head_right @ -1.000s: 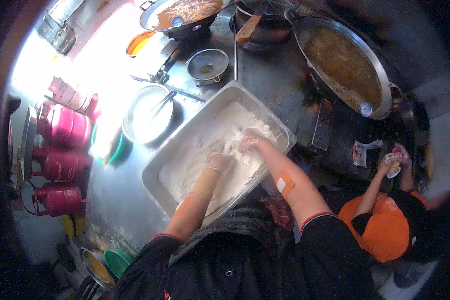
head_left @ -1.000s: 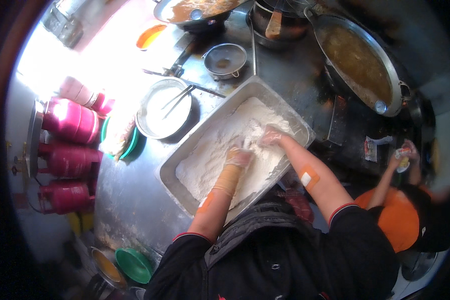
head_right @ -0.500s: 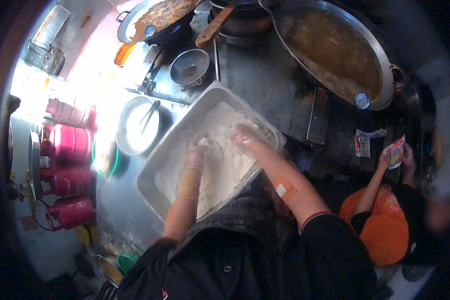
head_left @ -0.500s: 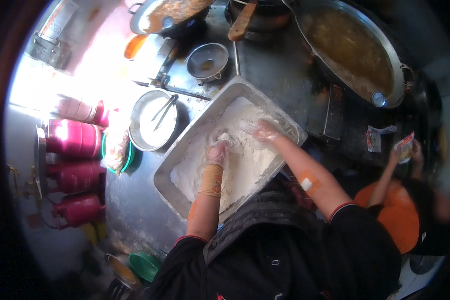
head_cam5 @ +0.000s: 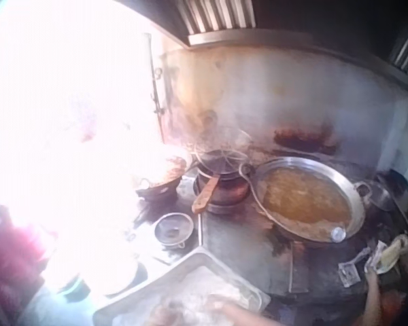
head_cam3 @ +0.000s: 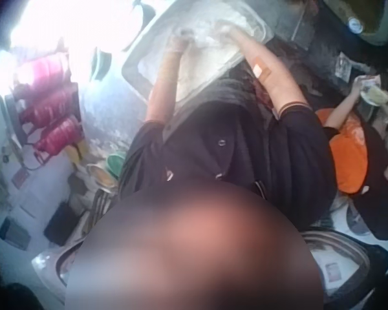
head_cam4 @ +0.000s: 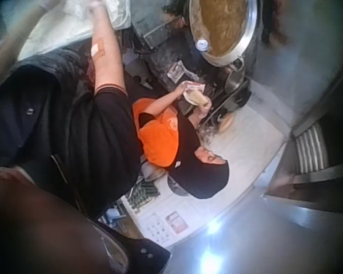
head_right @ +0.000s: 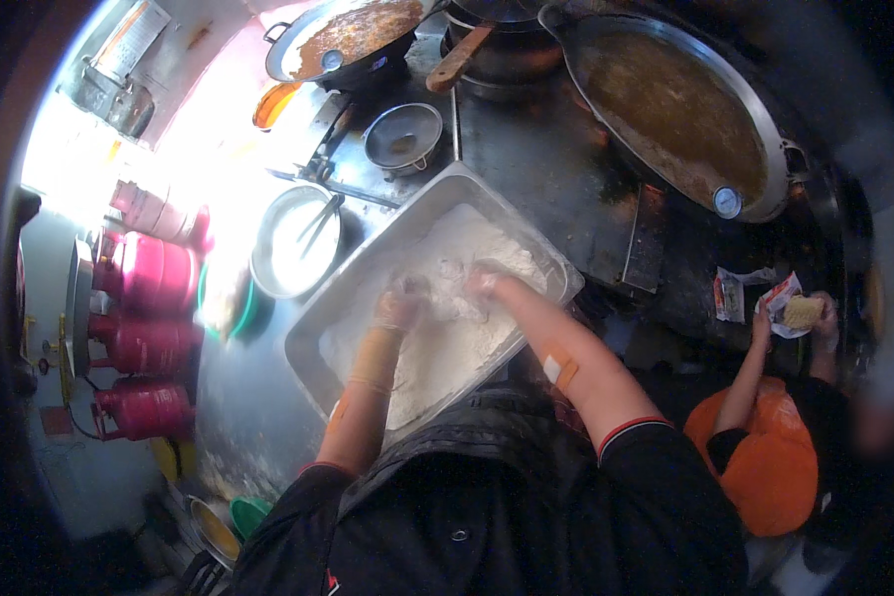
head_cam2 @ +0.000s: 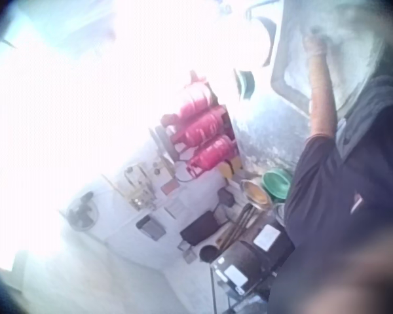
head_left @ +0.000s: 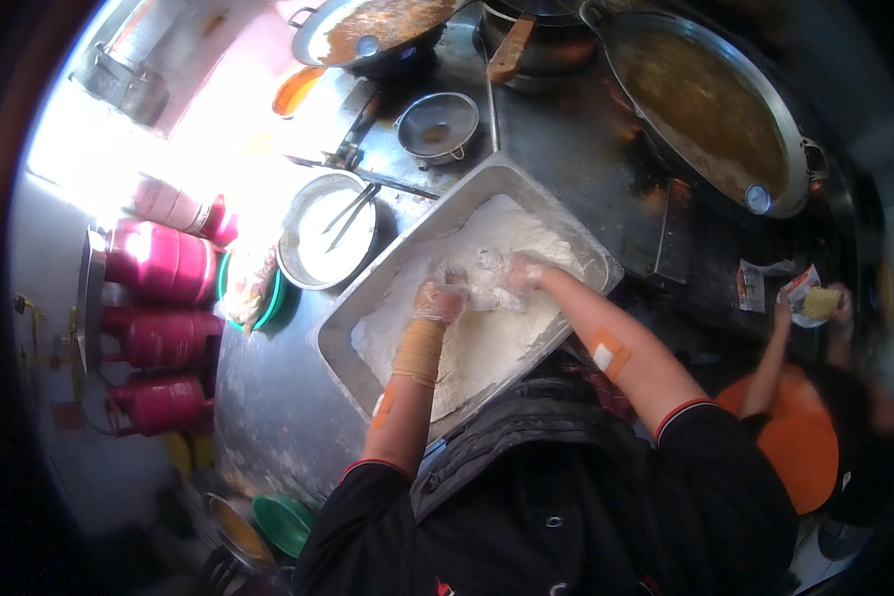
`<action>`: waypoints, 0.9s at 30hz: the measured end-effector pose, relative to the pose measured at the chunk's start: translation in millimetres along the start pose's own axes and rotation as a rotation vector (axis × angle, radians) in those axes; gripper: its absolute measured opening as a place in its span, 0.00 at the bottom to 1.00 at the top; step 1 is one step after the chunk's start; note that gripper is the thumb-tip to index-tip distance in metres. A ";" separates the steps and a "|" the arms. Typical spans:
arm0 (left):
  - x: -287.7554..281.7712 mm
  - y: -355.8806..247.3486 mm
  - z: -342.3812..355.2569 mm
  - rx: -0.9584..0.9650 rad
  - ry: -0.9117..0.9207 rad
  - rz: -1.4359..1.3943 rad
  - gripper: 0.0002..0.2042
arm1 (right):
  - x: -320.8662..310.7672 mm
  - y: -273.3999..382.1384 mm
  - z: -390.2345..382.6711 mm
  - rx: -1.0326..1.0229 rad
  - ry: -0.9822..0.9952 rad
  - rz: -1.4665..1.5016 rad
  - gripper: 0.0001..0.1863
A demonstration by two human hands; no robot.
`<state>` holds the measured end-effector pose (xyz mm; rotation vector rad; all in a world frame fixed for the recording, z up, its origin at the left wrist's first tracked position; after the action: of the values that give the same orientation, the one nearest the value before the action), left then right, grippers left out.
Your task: The person retrieves raw chicken pieces from a refrigerator, places them on a tray, and coats them in flour. They then dip the floured chicken into a liquid mixture and place it into a large pot of hot oil to fry. The person uses a ladle to manage the frying process.
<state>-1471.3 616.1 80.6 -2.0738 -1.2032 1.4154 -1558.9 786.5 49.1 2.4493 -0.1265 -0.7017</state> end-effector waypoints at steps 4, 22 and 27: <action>9.6 -4.5 -15.3 0.048 -0.031 0.133 0.31 | 35.6 21.4 13.7 -0.170 -0.004 -0.341 0.36; -38.2 15.1 -79.7 0.071 -0.278 -0.318 0.17 | 35.5 50.8 -31.1 -0.210 -0.044 -0.687 0.20; -43.0 19.7 -74.0 -0.026 -0.298 -0.216 0.18 | 7.2 70.6 -8.0 -0.432 -0.116 -0.770 0.18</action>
<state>-1403.1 582.6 124.3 -1.7271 -1.5162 1.6492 -1543.9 730.6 90.8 1.9934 0.8734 -1.0536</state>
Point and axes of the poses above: each hand's wrist, its own z-axis towards the middle knuckle, its own x-axis out of the palm, y = z × x, the point moved 7 cm from there along z, towards the middle knuckle
